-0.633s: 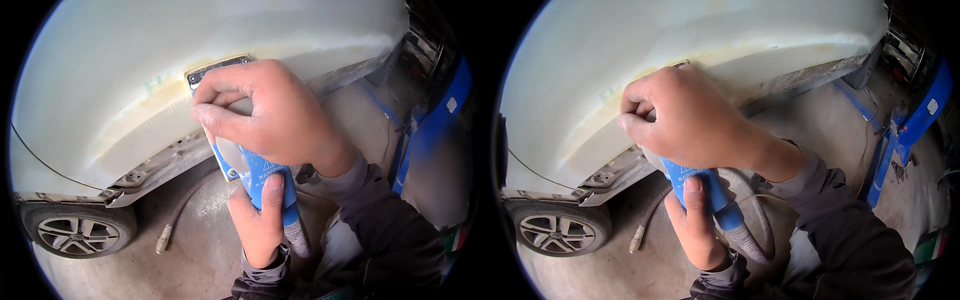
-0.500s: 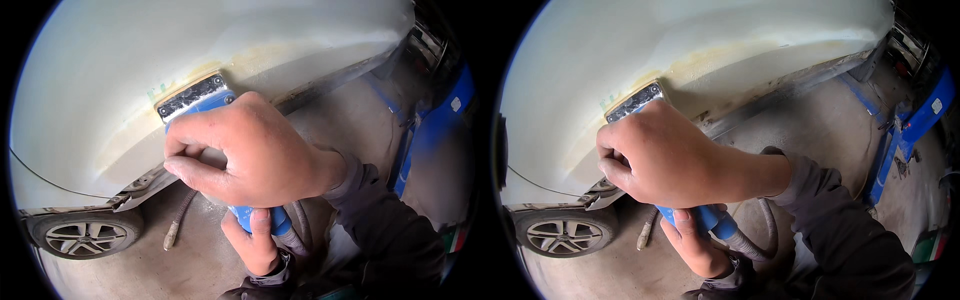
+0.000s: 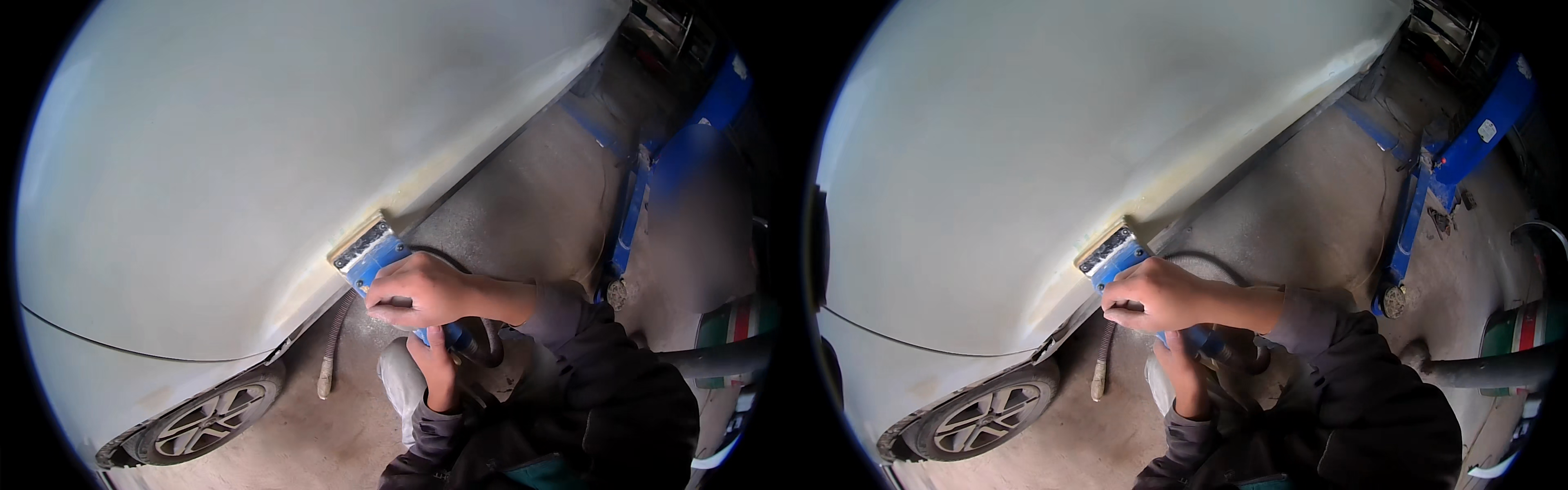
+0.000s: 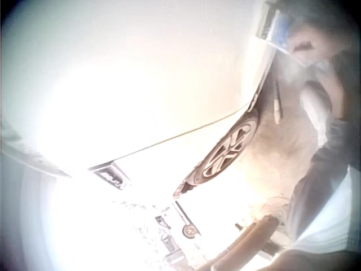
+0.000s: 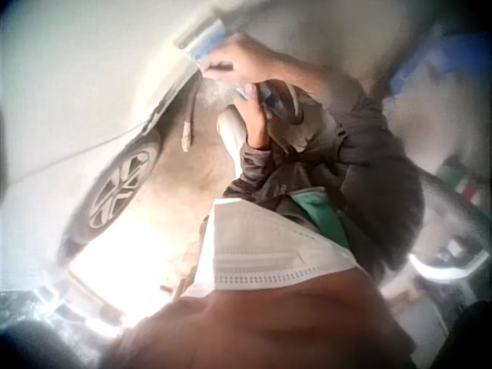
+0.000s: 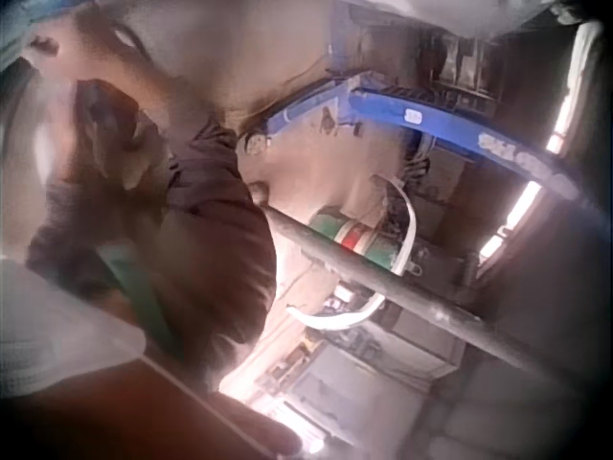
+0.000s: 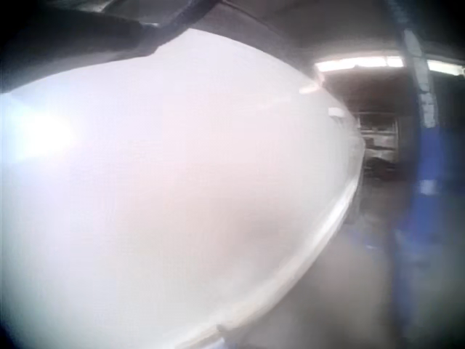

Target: The person uses a blue pneumatic sander to smooth a yellow filler patch on the front bumper of a white car. The sander is moved back and forth over the repair area, and the person occasionally pauses to feel the surface with a hand.

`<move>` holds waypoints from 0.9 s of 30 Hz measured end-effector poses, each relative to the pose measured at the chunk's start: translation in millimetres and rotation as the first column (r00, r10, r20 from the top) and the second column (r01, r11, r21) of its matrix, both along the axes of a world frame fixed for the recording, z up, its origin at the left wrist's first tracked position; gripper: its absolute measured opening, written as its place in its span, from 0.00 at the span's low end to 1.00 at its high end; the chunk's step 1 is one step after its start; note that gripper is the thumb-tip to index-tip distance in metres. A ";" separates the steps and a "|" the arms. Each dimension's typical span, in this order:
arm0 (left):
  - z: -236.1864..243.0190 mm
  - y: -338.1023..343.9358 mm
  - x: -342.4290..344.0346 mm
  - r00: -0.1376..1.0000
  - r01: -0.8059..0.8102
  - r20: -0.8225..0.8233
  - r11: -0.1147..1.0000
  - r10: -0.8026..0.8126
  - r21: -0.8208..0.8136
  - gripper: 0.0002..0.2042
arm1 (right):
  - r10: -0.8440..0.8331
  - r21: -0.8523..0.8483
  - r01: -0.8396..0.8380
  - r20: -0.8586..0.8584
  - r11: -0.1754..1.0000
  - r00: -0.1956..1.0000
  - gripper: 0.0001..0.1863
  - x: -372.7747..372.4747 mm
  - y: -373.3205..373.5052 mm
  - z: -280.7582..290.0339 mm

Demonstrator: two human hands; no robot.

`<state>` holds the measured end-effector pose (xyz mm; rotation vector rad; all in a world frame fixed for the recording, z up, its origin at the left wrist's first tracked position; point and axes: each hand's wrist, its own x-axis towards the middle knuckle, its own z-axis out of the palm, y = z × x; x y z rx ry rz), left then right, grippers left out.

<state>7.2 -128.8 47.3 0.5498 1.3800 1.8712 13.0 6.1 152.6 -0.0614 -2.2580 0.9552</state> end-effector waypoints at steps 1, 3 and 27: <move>-5.6 -7.2 -3.6 1.000 -0.022 0.007 1.000 0.022 -0.001 0.29 | 0.034 -0.005 -0.034 0.045 0.999 0.998 0.05 -7.1 -6.0 -3.1; -24.2 -17.6 -4.4 0.996 -0.086 0.028 0.996 0.087 -0.025 0.28 | 0.053 -0.015 -0.052 0.047 0.999 0.998 0.05 -13.0 -13.7 -6.7; -4.4 -2.4 -25.3 0.975 0.159 -0.112 0.951 -0.194 -0.264 0.30 | -0.020 -0.120 0.015 -0.046 0.993 0.999 0.04 -6.5 4.4 -12.8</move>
